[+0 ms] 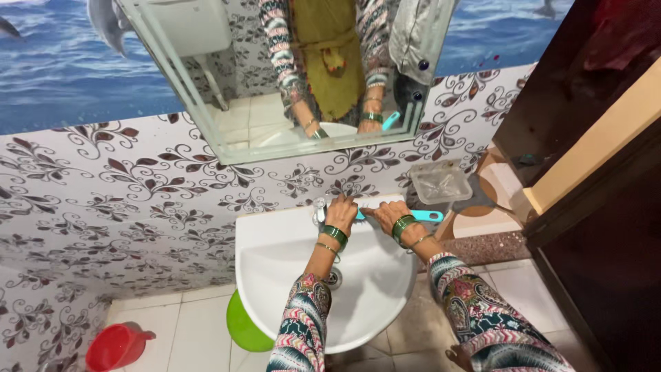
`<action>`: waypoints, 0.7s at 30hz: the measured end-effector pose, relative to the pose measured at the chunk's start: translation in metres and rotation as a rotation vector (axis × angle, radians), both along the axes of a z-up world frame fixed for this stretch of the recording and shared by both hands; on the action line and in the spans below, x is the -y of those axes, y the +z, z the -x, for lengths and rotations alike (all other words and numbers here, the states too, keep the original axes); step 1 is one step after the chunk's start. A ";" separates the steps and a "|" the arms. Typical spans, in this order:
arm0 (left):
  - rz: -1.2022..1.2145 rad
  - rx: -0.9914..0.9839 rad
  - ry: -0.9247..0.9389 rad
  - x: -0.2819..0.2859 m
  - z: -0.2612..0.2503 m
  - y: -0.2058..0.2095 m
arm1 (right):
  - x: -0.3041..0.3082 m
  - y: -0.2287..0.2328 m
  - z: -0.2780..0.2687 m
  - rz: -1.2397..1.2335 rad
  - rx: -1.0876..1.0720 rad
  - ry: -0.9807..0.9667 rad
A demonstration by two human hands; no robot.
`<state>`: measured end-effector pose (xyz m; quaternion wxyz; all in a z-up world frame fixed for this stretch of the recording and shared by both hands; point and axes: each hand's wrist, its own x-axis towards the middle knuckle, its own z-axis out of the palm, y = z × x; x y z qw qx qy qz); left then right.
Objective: The person scrubs the faucet and the basin of a white sink using a blue brush, then rinses the surfaces with water from the faucet.
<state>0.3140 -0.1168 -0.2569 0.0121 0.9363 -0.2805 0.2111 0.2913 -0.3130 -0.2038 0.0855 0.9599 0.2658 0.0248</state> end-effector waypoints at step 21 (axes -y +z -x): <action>0.068 -0.030 0.068 0.039 -0.012 -0.011 | 0.034 -0.008 -0.010 -0.061 -0.016 0.008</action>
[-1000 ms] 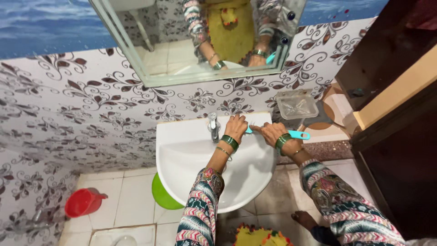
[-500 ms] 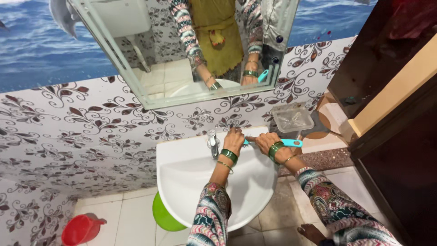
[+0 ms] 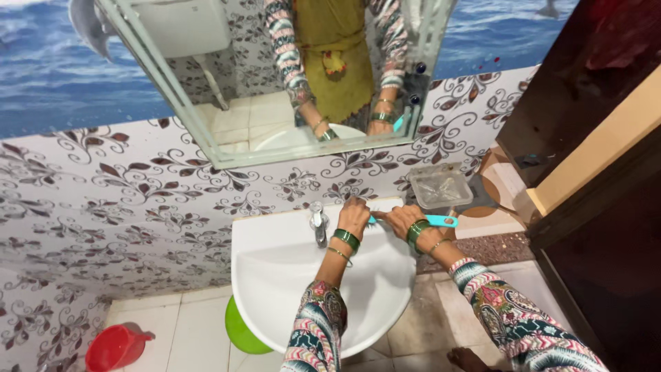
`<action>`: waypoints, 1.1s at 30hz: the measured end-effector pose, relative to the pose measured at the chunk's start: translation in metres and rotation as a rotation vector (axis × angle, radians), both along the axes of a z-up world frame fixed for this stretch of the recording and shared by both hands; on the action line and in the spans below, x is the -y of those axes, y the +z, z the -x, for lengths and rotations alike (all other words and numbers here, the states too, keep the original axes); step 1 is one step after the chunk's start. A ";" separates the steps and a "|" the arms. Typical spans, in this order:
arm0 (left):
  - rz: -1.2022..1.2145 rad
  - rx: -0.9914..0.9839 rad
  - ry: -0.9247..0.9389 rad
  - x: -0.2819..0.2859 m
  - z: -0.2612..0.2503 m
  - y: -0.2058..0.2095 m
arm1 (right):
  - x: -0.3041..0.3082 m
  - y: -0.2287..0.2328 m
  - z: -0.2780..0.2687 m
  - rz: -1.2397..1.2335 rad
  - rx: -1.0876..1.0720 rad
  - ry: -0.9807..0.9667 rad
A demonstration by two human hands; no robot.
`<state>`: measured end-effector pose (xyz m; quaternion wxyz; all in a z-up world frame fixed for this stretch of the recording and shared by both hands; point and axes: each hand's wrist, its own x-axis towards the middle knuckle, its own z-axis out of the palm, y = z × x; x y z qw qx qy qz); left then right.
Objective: The person scrubs the faucet and the basin of a white sink using a blue brush, then rinses the surfaces with water from the faucet.
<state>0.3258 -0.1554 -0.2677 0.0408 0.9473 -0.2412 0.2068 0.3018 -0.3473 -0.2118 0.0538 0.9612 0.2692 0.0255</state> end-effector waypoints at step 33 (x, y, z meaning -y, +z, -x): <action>-0.073 0.120 -0.335 0.071 -0.026 0.034 | 0.043 -0.023 0.023 0.009 0.022 -0.336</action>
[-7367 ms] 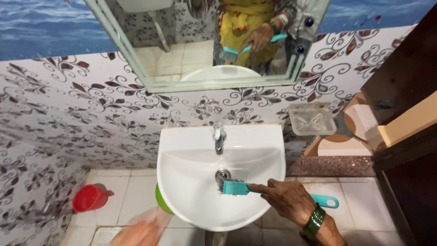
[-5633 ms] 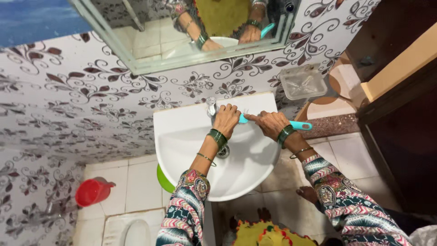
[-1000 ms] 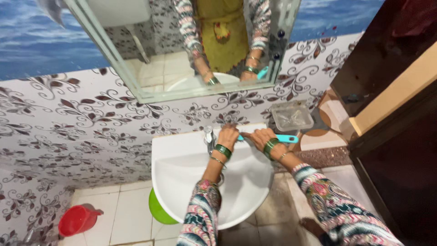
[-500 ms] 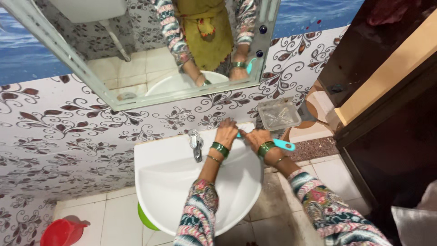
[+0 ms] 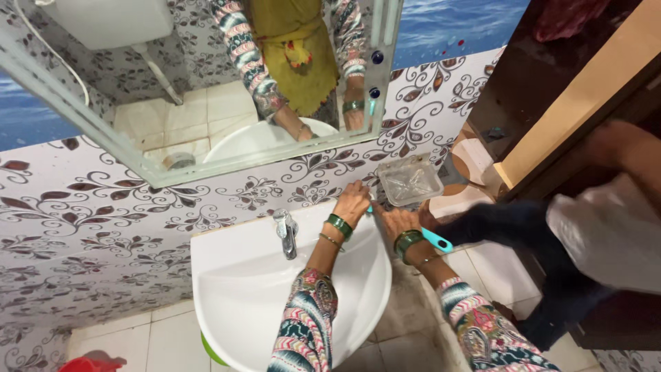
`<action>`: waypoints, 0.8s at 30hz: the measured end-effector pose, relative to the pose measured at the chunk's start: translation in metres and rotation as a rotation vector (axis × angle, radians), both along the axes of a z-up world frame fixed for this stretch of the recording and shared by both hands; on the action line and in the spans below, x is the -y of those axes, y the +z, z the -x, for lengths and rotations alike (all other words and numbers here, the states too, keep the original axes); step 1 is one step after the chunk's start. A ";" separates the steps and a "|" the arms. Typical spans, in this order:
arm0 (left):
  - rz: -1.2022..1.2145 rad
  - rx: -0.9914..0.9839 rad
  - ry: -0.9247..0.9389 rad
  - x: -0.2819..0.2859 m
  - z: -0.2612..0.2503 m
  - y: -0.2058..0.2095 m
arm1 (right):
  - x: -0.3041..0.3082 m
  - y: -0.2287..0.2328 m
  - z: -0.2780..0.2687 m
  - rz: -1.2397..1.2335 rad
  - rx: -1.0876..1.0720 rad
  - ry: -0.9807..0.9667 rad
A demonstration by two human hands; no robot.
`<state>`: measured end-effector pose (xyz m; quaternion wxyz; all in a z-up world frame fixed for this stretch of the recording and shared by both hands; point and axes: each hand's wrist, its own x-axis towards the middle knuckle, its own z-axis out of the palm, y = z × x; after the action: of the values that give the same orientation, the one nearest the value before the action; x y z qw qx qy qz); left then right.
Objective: The person scrubs the faucet and the basin of a white sink using a blue brush, then rinses the surfaces with water from the faucet.
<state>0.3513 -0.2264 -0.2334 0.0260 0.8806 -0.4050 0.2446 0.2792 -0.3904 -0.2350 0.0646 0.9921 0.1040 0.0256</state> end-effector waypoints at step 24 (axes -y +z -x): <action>-0.174 0.036 -0.012 -0.042 -0.001 0.005 | -0.028 0.002 -0.008 0.042 0.006 0.085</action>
<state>0.3527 -0.1847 -0.2281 -0.0563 0.8725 -0.4306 0.2242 0.2867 -0.3624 -0.2327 0.0845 0.9852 0.1464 0.0291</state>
